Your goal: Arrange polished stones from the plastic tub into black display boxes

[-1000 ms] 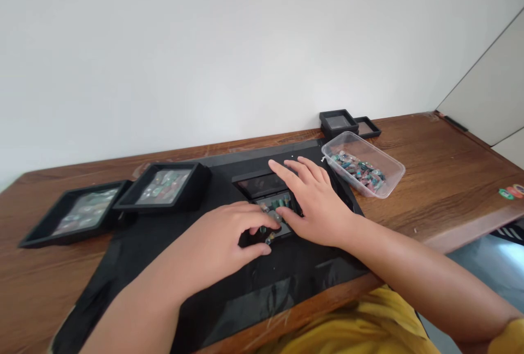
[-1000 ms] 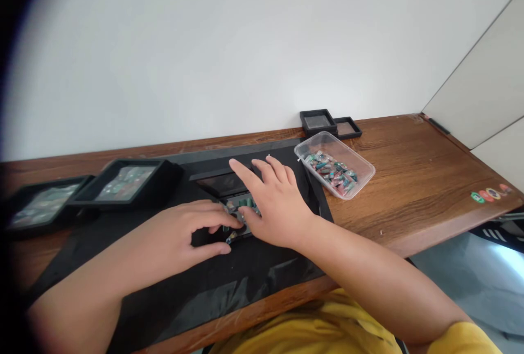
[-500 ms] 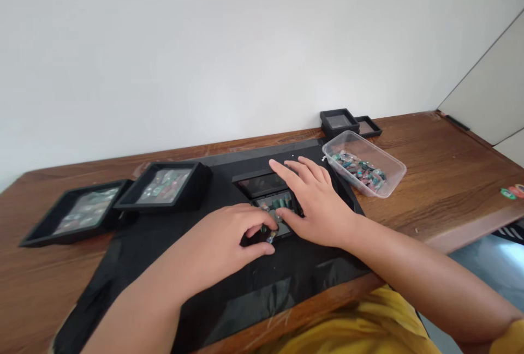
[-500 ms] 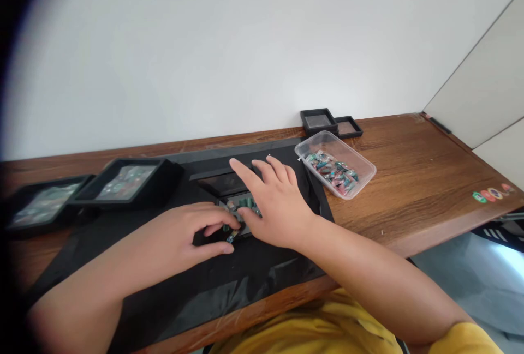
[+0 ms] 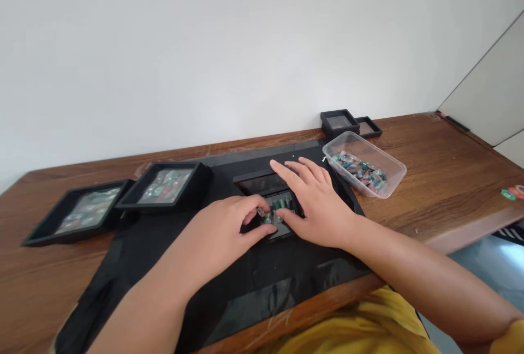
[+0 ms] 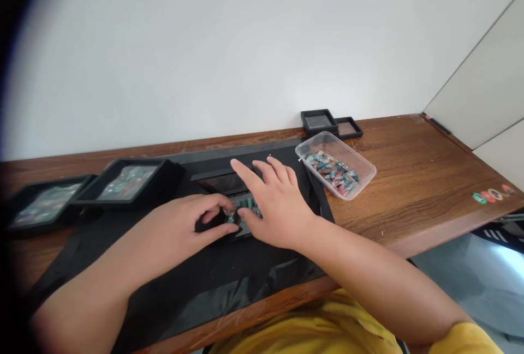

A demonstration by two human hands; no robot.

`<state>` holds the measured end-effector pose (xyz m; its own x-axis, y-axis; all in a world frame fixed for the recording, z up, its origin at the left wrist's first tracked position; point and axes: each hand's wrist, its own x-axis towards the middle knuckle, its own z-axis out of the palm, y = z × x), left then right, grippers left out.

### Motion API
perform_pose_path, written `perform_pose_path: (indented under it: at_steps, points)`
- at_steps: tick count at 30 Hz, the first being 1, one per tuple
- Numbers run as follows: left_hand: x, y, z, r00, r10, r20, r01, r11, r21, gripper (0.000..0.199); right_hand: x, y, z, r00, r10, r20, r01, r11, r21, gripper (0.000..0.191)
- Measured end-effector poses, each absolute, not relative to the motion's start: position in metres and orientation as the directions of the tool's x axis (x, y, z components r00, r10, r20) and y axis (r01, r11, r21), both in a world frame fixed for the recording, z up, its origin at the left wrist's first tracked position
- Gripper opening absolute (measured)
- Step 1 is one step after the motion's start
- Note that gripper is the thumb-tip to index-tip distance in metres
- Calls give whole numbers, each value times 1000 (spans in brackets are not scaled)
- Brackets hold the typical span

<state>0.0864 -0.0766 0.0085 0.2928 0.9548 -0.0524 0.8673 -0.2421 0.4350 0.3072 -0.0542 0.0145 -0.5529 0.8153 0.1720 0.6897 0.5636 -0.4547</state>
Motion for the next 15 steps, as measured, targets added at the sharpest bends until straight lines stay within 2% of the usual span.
perform_pose_path:
  at_steps: [11,15]
  points:
    - [90,-79,13,261,960,-100,896,-203,394,32,307,-54,15,-553,817,163,688,557,-465,79]
    - [86,-78,15,231,969,-85,904,-182,387,39,307,-53,14,-553,815,169,687,562,-462,80]
